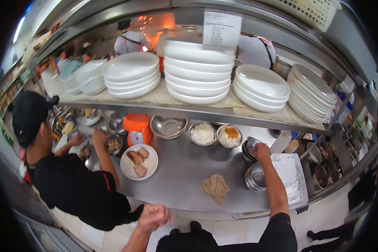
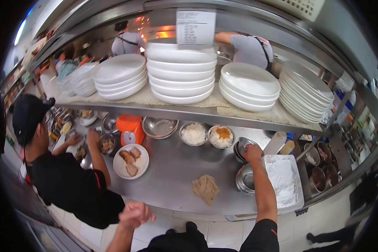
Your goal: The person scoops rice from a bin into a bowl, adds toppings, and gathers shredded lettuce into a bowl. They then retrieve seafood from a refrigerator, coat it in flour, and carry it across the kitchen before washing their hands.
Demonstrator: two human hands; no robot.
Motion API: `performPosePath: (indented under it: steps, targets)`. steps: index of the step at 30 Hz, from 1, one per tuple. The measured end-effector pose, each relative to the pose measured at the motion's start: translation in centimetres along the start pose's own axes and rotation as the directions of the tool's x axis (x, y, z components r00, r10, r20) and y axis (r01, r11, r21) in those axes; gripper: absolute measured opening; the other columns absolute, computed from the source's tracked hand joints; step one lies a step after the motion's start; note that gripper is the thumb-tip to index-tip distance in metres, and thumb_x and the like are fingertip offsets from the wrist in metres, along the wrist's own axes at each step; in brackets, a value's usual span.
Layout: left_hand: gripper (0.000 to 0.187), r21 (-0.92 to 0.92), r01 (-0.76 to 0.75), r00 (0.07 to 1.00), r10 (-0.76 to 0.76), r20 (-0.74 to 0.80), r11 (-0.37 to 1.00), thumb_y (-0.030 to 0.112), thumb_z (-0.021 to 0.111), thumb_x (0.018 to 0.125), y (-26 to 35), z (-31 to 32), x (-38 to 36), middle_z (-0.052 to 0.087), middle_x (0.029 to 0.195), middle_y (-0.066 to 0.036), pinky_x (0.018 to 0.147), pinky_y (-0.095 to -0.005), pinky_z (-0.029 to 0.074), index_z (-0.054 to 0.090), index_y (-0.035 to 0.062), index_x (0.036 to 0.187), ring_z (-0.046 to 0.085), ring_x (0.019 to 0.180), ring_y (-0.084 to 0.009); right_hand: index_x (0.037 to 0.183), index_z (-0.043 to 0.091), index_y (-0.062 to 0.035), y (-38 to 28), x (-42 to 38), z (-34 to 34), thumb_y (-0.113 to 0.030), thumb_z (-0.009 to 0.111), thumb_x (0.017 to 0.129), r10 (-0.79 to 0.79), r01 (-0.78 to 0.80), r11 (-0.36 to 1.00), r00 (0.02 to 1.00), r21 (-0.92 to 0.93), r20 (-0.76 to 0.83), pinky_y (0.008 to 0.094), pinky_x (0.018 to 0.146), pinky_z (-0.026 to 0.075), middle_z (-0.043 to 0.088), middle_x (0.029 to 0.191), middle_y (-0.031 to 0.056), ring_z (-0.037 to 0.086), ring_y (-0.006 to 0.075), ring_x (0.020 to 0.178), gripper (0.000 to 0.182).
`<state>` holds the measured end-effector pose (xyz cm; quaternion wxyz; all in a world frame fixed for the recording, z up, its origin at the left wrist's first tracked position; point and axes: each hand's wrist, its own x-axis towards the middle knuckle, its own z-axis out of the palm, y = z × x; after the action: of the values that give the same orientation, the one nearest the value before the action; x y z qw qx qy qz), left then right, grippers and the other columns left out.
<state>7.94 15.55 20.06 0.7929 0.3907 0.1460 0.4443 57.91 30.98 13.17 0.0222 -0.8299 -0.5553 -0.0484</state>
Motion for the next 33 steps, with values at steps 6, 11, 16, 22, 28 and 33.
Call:
performPosePath:
  steps: [6, 11, 16, 22, 28, 33]
  targets:
    - [0.051, -0.366, -0.19, 0.437, 0.412, 0.799, 0.911, 0.041, 0.048, 0.085, 11.3, 16.5, 7.3, 0.033, 0.043, -0.005, 0.079, -0.0579, 0.037, 0.038, 0.0054, 0.049, 0.032, 0.035, -0.0157, 0.063, 0.059, -0.0031, -3.4, -6.7, -9.1, -0.017, 0.068, 0.064, -0.156, 0.259, 0.918, 0.932, 0.3, -0.327, 0.0443, 0.057, 0.044, 0.059, 0.064, 0.0168, 0.057, 0.0359, 0.063, 0.017]
    - [0.049, -0.466, -0.11, 0.295, 0.476, 0.828, 0.878, 0.039, 0.048, 0.085, 10.8, 20.7, 8.3, 0.033, 0.043, -0.004, 0.072, -0.0532, 0.042, 0.041, 0.0031, 0.052, 0.033, 0.035, -0.0159, 0.059, 0.054, -0.0018, -5.1, -14.0, -13.3, -0.01, 0.07, 0.062, -0.305, 0.462, 0.796, 0.865, 0.393, -0.399, 0.0405, 0.055, 0.038, 0.054, 0.057, 0.0134, 0.051, 0.0339, 0.055, 0.019]
    - [0.047, -0.489, -0.082, 0.237, 0.493, 0.837, 0.869, 0.037, 0.049, 0.084, 11.0, 21.2, 9.0, 0.033, 0.043, -0.004, 0.07, -0.0516, 0.042, 0.041, 0.0031, 0.052, 0.033, 0.035, -0.016, 0.057, 0.053, -0.003, -6.3, -18.6, -14.6, -0.006, 0.071, 0.058, -0.393, 0.513, 0.738, 0.855, 0.439, -0.338, 0.0347, 0.064, 0.039, 0.054, 0.057, 0.0103, 0.053, 0.0282, 0.056, 0.017]
    - [0.045, -0.496, -0.099, 0.232, 0.504, 0.832, 0.863, 0.036, 0.049, 0.084, 11.2, 21.1, 9.6, 0.033, 0.043, -0.004, 0.067, -0.0498, 0.043, 0.042, 0.003, 0.053, 0.033, 0.036, -0.0161, 0.06, 0.057, -0.0036, -7.1, -19.6, -14.8, -0.004, 0.072, 0.056, -0.477, 0.649, 0.613, 0.759, 0.451, -0.444, 0.0331, 0.063, 0.039, 0.057, 0.059, 0.0086, 0.055, 0.026, 0.058, 0.015]
    - [0.039, -0.373, -0.361, 0.58, 0.519, 0.628, 0.855, 0.034, 0.058, 0.074, 10.6, 17.6, 10.5, 0.039, 0.047, -0.004, 0.061, -0.0437, 0.043, 0.046, 0.0025, 0.055, 0.039, 0.042, -0.0162, 0.061, 0.057, -0.0047, -8.6, -20.1, -13.0, -0.006, 0.071, 0.056, -0.491, 0.658, 0.56, 0.753, 0.503, -0.439, 0.0327, 0.061, 0.04, 0.058, 0.061, 0.0072, 0.056, 0.0243, 0.059, 0.014]
    - [0.028, 0.619, -0.071, 0.976, 0.182, -0.118, 0.782, 0.023, 0.061, 0.084, 3.3, 7.2, 12.0, 0.047, 0.056, 0.003, 0.047, -0.02, 0.032, 0.052, 0.0028, 0.067, 0.039, 0.052, -0.0029, 0.06, 0.057, -0.006, -10.6, -22.1, -11.0, -0.01, 0.071, 0.059, -0.518, 0.653, 0.503, 0.752, 0.566, -0.408, 0.0337, 0.057, 0.039, 0.056, 0.058, 0.0064, 0.054, 0.0242, 0.055, 0.015]
